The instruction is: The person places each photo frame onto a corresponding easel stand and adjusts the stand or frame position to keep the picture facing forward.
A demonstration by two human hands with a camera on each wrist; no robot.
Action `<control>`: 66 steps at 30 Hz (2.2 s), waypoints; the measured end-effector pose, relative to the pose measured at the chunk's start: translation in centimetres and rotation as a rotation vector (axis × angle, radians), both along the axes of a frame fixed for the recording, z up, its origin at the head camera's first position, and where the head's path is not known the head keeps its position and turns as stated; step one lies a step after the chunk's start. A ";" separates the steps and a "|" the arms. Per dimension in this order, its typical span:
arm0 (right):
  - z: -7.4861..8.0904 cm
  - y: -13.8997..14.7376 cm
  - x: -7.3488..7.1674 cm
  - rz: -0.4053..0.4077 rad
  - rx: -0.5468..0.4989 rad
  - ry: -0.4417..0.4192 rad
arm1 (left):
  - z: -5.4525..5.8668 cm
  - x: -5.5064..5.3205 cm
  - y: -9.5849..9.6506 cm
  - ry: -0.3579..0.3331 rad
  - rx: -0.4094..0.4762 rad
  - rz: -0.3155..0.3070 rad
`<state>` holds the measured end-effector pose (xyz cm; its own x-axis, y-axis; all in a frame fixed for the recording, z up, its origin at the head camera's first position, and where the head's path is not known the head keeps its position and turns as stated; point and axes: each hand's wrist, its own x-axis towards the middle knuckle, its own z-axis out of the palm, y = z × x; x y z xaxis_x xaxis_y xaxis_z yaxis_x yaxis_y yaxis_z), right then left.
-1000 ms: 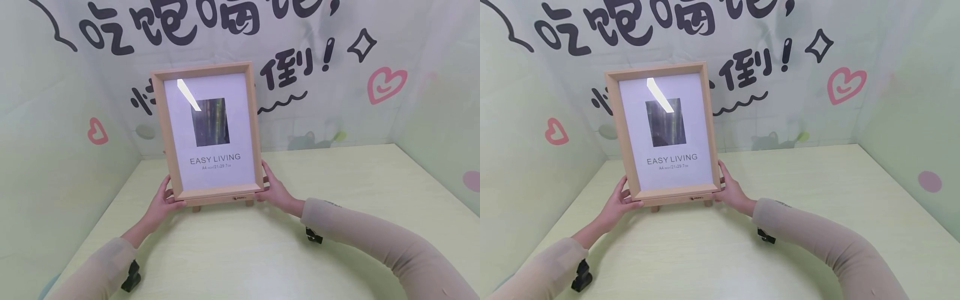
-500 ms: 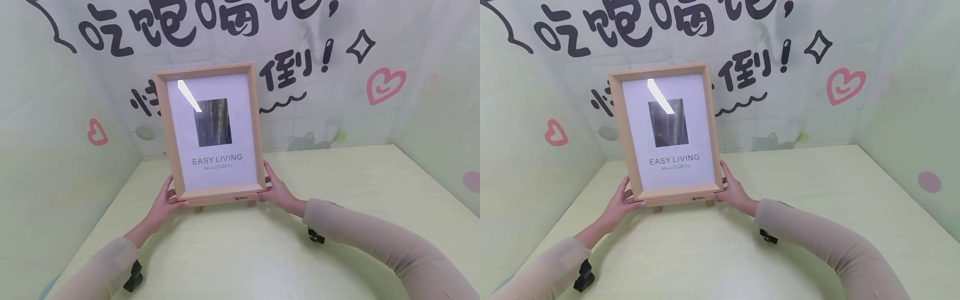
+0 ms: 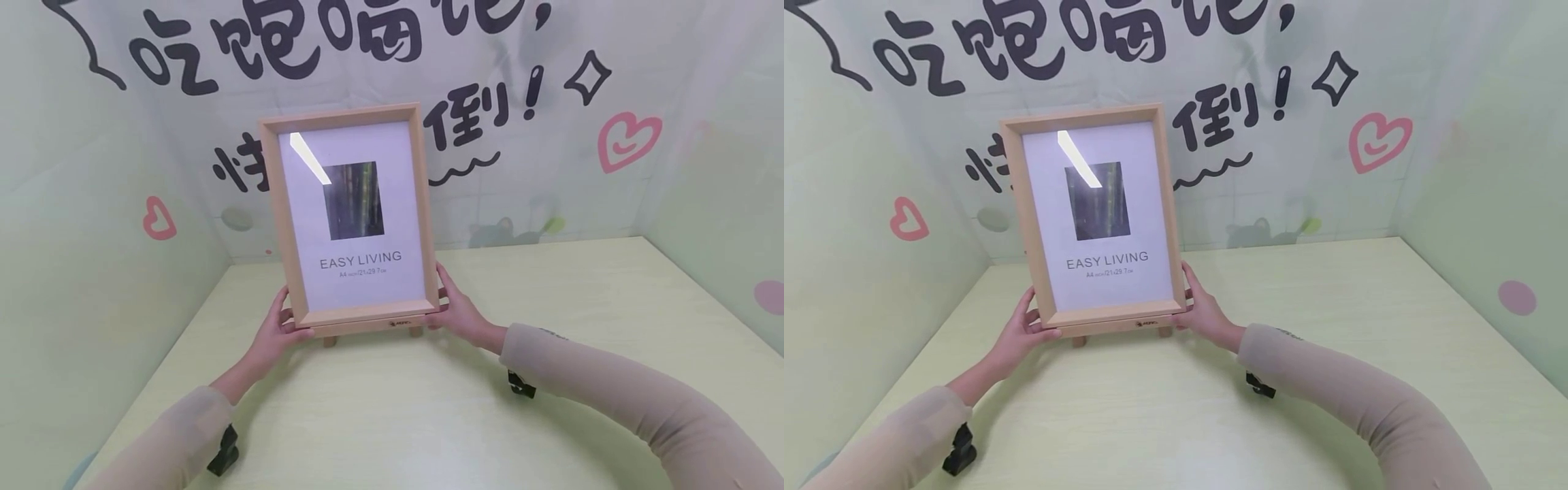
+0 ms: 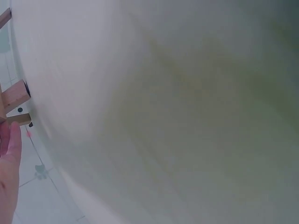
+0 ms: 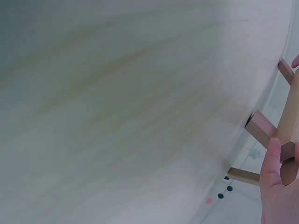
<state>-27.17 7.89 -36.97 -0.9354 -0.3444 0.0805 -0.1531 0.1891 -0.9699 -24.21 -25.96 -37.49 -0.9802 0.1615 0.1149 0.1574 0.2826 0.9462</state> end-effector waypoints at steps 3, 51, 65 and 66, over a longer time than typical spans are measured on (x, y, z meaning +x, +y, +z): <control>0.0 0.3 -0.1 -0.003 0.006 -0.003 | 0.0 -0.1 0.3 0.002 0.011 -0.005; -0.4 5.2 -1.0 0.016 -0.035 -0.014 | -0.6 -1.9 4.9 0.019 0.041 -0.039; -0.3 6.6 -1.1 0.017 -0.015 -0.008 | -0.6 -2.3 6.3 0.025 0.024 -0.042; -0.3 6.7 -1.2 0.016 -0.015 -0.010 | -0.6 -2.3 6.4 0.026 0.022 -0.042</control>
<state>-28.33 14.57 -37.23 -0.9306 -0.3579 0.0763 -0.1461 0.1725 -0.9741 -26.52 -19.58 -38.13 -0.9692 0.2000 0.1439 0.1932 0.2544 0.9476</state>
